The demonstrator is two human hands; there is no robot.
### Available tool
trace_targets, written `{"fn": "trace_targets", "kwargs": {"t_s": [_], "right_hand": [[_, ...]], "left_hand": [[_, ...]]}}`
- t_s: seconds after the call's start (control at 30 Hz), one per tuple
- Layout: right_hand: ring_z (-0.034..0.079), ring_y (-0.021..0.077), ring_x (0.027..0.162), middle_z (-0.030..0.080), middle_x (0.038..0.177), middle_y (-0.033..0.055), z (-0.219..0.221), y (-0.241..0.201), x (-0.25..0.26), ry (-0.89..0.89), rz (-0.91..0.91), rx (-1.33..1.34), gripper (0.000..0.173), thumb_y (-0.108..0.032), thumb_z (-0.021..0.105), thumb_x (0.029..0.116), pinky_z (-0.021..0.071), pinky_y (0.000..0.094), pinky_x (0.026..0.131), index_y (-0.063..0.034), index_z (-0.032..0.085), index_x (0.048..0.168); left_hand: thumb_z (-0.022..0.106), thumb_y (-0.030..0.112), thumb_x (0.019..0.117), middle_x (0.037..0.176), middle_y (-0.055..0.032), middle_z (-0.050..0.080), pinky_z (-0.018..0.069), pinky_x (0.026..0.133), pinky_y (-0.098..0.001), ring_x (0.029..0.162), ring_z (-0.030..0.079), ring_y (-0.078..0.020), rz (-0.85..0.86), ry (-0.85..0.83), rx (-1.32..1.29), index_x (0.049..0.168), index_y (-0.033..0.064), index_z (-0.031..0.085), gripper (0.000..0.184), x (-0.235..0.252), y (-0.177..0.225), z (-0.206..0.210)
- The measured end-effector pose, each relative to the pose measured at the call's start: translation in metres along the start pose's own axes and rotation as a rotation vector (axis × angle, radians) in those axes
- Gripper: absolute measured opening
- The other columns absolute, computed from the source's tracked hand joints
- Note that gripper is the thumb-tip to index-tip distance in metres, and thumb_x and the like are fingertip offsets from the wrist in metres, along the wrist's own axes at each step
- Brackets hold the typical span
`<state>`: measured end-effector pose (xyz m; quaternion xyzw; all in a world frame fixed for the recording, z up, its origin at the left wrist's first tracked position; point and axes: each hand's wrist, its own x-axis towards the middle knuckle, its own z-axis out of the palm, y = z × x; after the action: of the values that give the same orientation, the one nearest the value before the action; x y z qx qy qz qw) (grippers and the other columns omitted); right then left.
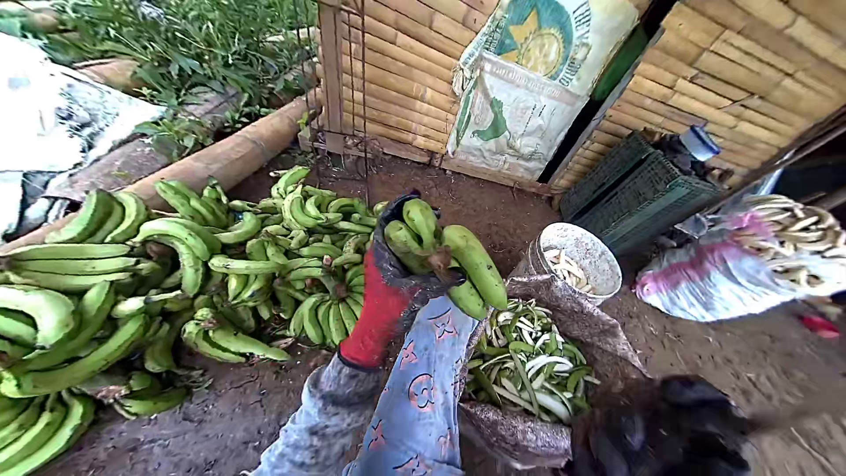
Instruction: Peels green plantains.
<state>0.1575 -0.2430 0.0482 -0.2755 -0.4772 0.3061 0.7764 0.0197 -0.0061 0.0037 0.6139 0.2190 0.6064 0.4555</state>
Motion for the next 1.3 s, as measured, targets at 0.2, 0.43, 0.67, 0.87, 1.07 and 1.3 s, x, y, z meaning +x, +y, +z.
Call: {"fn": "trace_targets", "kwargs": {"t_s": [0.2, 0.43, 0.67, 0.87, 1.07, 1.3], "right_hand": [[0.057, 0.0034, 0.051, 0.067, 0.079, -0.0029, -0.021, 0.041, 0.028, 0.53, -0.028, -0.566, 0.037, -0.016, 0.066, 0.0957, 0.0509, 0.0191, 0.044, -0.0027, 0.054, 0.129], [0.056, 0.0032, 0.049, 0.063, 0.066, -0.0052, -0.107, 0.049, 0.013, 0.652, 0.077, -0.872, 0.018, -0.014, 0.07, 0.0894, 0.0515, 0.0216, 0.046, -0.0044, 0.067, 0.104], [0.069, 0.0078, 0.082, 0.073, 0.098, 0.0072, -0.163, 0.054, -0.011, 0.263, 0.348, -1.265, 0.036, -0.023, 0.072, 0.0909, 0.0583, 0.0265, 0.077, 0.0011, 0.068, 0.118], [0.067, 0.0256, 0.102, 0.067, 0.111, 0.0196, -0.192, 0.068, 0.002, 0.318, 0.642, -1.374, 0.047, -0.028, 0.051, 0.1072, 0.0524, 0.0431, 0.095, 0.0024, 0.044, 0.142], [0.068, 0.0224, 0.086, 0.069, 0.105, 0.0144, -0.199, 0.109, -0.039, 0.239, 0.938, -1.133, 0.039, -0.027, 0.045, 0.1086, 0.0557, 0.0429, 0.082, -0.004, 0.055, 0.139], [0.053, 0.0052, 0.064, 0.06, 0.091, 0.0024, -0.199, 0.121, -0.04, 0.314, 0.946, -0.678, 0.051, -0.022, 0.045, 0.1087, 0.0475, 0.0231, 0.059, -0.0038, 0.037, 0.156]], "left_hand": [[0.088, 0.015, 0.067, 0.142, -0.0231, 0.051, 0.049, 0.105, -0.045, 0.128, 0.053, -0.0308, 0.335, -0.192, 0.198, 0.146, 0.0059, 0.052, 0.087, -0.034, -0.006, 0.111], [0.046, 0.024, 0.1032, 0.134, -0.0043, 0.056, 0.0564, 0.087, -0.0326, 0.11, 0.062, -0.0137, -0.642, -0.531, -0.561, 0.154, 0.0151, 0.034, 0.052, -0.092, -0.048, 0.144], [0.033, 0.035, 0.1097, 0.089, -0.0084, 0.067, 0.0595, 0.068, -0.0344, 0.079, 0.068, -0.0186, -1.247, -0.422, -0.836, 0.111, 0.0103, 0.059, 0.036, -0.083, -0.098, 0.178], [0.046, 0.04, 0.1063, 0.111, -0.013, 0.063, 0.0565, 0.079, -0.0421, 0.093, 0.064, -0.0238, -1.308, -0.307, -0.509, 0.133, 0.0118, 0.052, 0.04, -0.084, -0.165, 0.211], [0.042, 0.035, 0.1082, 0.102, -0.0133, 0.061, 0.0555, 0.071, -0.0393, 0.083, 0.062, -0.0226, -1.389, -0.142, -0.469, 0.129, 0.0084, 0.052, 0.036, -0.116, -0.182, 0.207], [0.04, 0.034, 0.1079, 0.087, -0.0082, 0.062, 0.0553, 0.061, -0.0349, 0.071, 0.063, -0.0185, -1.344, -0.181, -0.49, 0.116, 0.0101, 0.055, 0.029, -0.111, -0.18, 0.208]]}}
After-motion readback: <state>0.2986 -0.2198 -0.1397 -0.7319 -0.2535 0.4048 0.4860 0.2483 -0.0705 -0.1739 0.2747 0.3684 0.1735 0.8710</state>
